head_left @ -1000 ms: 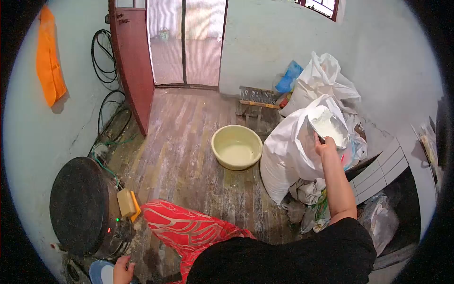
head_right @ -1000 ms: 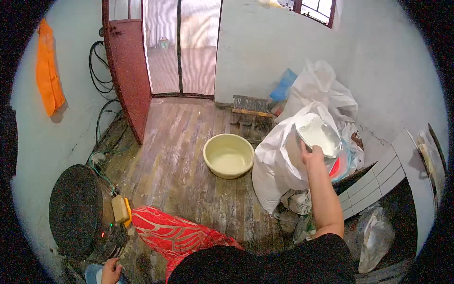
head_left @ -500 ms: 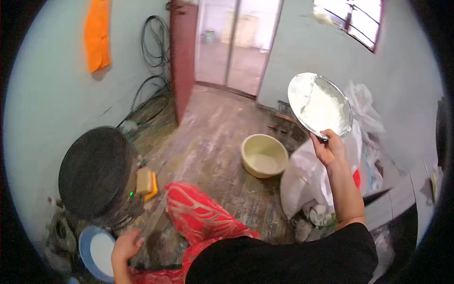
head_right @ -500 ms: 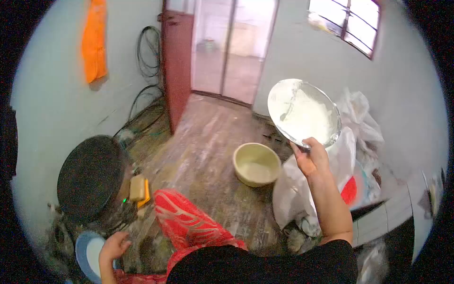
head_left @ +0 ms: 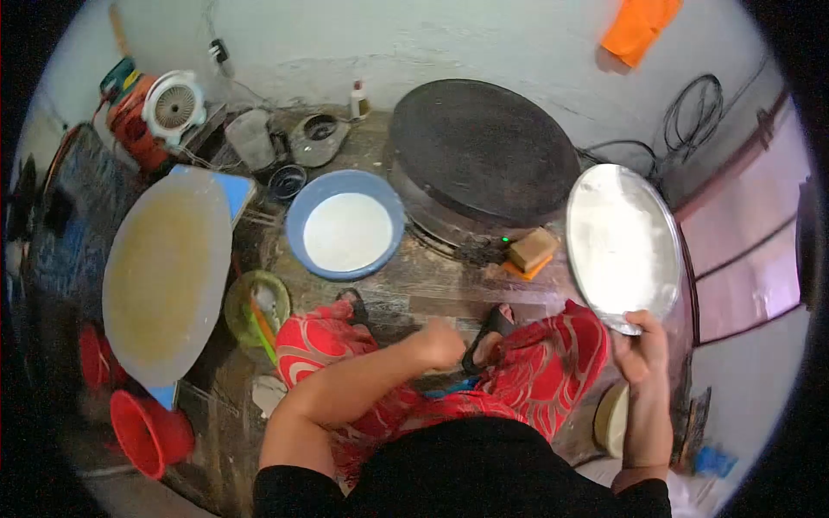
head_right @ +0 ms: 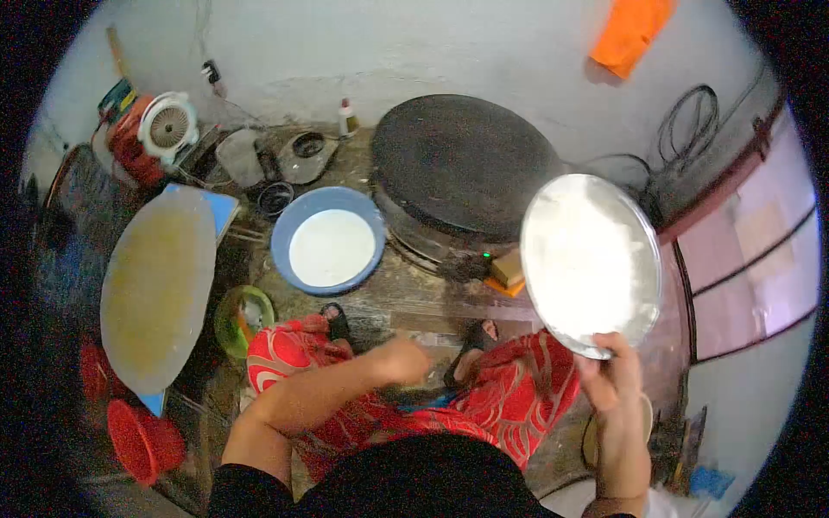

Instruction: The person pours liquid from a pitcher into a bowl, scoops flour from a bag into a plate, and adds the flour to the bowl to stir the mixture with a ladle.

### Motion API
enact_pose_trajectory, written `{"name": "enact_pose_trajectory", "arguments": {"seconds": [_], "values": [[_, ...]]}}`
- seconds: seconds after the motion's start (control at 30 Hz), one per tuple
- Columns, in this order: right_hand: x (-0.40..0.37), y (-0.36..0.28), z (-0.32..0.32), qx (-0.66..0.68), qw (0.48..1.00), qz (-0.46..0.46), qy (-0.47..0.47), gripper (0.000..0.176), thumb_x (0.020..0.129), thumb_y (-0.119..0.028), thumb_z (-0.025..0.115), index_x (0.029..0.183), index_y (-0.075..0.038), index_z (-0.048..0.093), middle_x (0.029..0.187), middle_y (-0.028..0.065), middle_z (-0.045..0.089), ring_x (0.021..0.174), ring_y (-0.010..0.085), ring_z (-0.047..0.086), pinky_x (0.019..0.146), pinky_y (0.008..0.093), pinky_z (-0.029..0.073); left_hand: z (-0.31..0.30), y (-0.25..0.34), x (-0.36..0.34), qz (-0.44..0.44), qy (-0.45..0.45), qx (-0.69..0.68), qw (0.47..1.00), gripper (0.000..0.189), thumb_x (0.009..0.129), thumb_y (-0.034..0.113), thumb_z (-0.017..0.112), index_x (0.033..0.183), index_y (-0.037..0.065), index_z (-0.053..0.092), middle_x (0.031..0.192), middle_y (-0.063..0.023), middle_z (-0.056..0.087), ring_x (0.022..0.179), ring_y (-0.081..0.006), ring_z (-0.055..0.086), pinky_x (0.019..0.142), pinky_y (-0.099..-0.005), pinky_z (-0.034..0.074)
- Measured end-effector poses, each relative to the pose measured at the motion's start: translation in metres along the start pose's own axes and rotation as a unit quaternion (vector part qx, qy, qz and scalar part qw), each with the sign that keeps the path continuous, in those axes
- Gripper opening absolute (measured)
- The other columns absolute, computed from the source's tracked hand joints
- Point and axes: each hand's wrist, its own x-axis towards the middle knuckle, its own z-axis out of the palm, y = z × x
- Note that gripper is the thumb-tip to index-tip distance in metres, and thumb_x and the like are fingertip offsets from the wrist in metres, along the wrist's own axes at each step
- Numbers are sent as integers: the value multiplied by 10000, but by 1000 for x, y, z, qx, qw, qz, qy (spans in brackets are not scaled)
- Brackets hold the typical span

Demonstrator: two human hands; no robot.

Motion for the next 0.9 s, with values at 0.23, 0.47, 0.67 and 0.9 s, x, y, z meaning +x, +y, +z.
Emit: {"name": "enact_pose_trajectory", "arguments": {"seconds": [0.23,0.47,0.67,0.9], "values": [[108,100,113,-116,973,147,-135,389,755,0,506,1116,71,378,1037,165,507,921,278,568,778,349,546,7,23,-13,-5,14,22,1000,304,803,200,528,1064,84,632,1129,-152,575,1061,-342,517,867,-633,317],[181,201,214,-197,942,203,-182,553,755,66,461,1258,31,235,1127,182,456,994,288,534,665,375,571,-32,23,-61,13,60,134,989,427,788,181,539,1143,-56,537,1204,-259,480,1094,-382,472,900,-566,337],[247,289,259,-341,928,33,-147,618,727,67,426,1290,-78,218,1174,202,417,923,346,562,542,447,572,-31,24,-25,-61,-4,-16,998,438,847,258,467,1237,62,499,1303,-150,435,1192,-326,390,940,-576,264],[298,340,289,-610,768,-143,-130,810,716,-74,542,1365,-108,58,1180,263,431,1000,408,515,767,461,455,-13,37,13,-134,90,75,984,415,902,372,346,1107,45,498,1116,-143,492,1057,-291,449,936,-512,298]]}}
